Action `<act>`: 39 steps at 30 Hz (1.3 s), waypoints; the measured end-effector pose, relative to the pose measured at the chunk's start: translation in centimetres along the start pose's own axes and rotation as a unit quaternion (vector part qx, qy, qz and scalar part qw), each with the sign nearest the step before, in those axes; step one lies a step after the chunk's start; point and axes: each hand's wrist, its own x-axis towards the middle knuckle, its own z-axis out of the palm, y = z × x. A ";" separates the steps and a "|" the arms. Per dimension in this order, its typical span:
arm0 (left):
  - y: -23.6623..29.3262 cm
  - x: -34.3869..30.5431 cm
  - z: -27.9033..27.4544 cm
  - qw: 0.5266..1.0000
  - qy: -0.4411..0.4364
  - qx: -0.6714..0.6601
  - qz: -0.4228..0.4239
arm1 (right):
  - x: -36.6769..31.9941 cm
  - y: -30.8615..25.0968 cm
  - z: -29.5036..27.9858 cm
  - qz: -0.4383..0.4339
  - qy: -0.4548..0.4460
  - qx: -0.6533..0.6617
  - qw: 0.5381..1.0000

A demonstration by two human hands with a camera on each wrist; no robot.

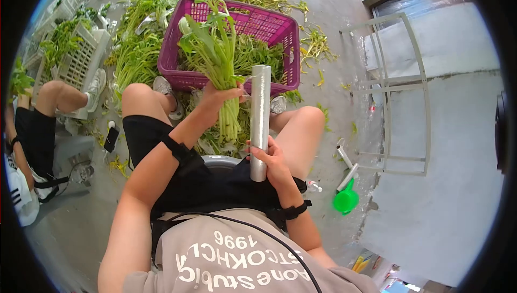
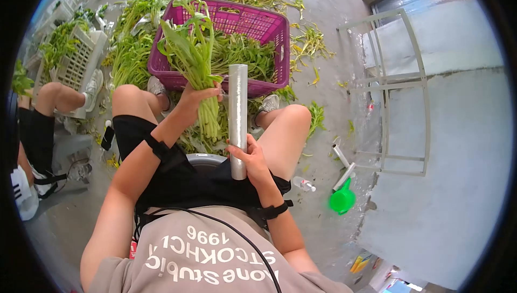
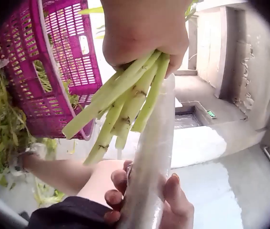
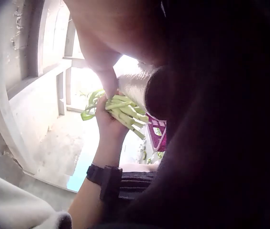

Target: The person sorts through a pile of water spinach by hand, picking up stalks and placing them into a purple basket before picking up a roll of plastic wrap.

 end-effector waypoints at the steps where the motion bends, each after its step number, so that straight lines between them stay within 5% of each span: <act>1: 0.0 0.2 0.1 1.000 -0.005 0.007 -0.002 | 0.1 0.1 -0.2 -0.004 0.002 -0.013 1.000; 10: -2.6 2.1 1.2 0.996 0.090 -0.005 0.016 | 1.3 0.8 -1.4 -0.064 0.060 -0.031 0.996; 16: -2.2 2.7 -0.6 0.995 0.076 0.005 -0.068 | 1.4 0.6 -1.2 -0.058 0.067 -0.027 0.996; 22: 3.5 7.3 0.9 0.969 0.130 0.196 0.074 | 2.4 1.1 -1.0 -0.112 0.058 -0.023 0.992; 29: 3.0 6.0 5.2 0.975 0.136 0.083 0.155 | 2.8 1.7 -1.5 -0.187 0.093 -0.079 0.975; 39: 1.4 3.7 2.4 0.981 0.143 0.083 0.098 | 2.3 1.4 -0.6 -0.193 0.121 -0.206 0.952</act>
